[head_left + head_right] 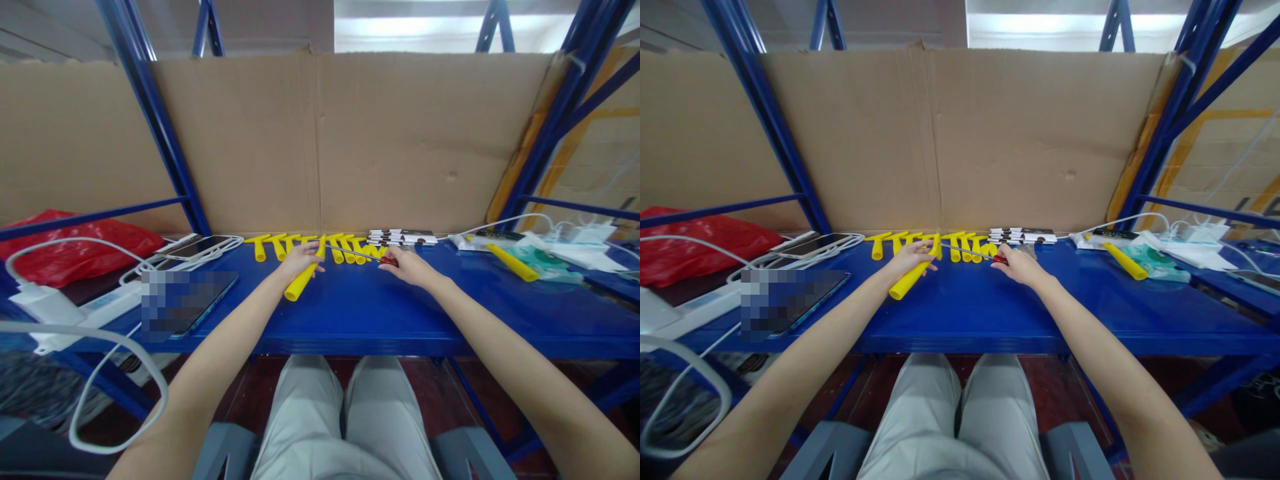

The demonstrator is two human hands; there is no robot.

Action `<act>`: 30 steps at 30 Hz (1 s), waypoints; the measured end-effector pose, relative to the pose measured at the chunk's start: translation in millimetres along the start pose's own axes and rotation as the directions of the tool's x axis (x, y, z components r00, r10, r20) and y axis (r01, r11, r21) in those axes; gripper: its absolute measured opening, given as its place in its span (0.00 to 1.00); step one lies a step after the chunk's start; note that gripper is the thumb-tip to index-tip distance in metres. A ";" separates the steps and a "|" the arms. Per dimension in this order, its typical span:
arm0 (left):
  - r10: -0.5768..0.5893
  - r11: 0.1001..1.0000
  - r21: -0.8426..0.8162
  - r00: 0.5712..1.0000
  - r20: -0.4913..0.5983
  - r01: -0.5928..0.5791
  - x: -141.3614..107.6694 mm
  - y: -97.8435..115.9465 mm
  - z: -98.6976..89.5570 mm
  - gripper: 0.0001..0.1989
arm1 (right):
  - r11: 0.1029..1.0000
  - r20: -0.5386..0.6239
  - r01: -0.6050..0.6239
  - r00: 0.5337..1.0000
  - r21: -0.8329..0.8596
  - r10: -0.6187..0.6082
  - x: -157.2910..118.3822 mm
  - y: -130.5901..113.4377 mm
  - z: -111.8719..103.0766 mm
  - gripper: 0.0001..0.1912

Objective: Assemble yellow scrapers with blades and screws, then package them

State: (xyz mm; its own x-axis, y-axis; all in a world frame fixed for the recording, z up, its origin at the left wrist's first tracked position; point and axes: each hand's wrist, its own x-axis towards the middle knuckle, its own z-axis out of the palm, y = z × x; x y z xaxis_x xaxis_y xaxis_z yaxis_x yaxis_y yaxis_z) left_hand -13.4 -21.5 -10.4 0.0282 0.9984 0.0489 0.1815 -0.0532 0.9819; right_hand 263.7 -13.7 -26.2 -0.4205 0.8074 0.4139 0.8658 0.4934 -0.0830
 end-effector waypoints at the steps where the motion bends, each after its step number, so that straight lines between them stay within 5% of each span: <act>1: 0.000 1.000 0.004 1.000 0.005 0.000 -0.5 0.1 0.3 0.32 | 1.000 -0.004 0.000 1.000 0.000 0.000 0.0 0.4 -0.4 0.09; 30: 0.021 0.999 0.024 1.000 0.012 -0.022 -2.4 1.5 2.1 0.31 | 0.995 -0.029 0.014 0.999 -0.095 -0.016 -4.0 -1.5 -4.6 0.08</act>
State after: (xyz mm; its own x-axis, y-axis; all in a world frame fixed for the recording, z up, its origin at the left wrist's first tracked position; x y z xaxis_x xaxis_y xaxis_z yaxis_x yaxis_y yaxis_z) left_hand -11.1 -23.9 -9.4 0.0441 0.9967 0.0677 0.2044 -0.0753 0.9760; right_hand 265.3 -19.1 -23.6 -0.4266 0.7894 0.4415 0.8819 0.4714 0.0093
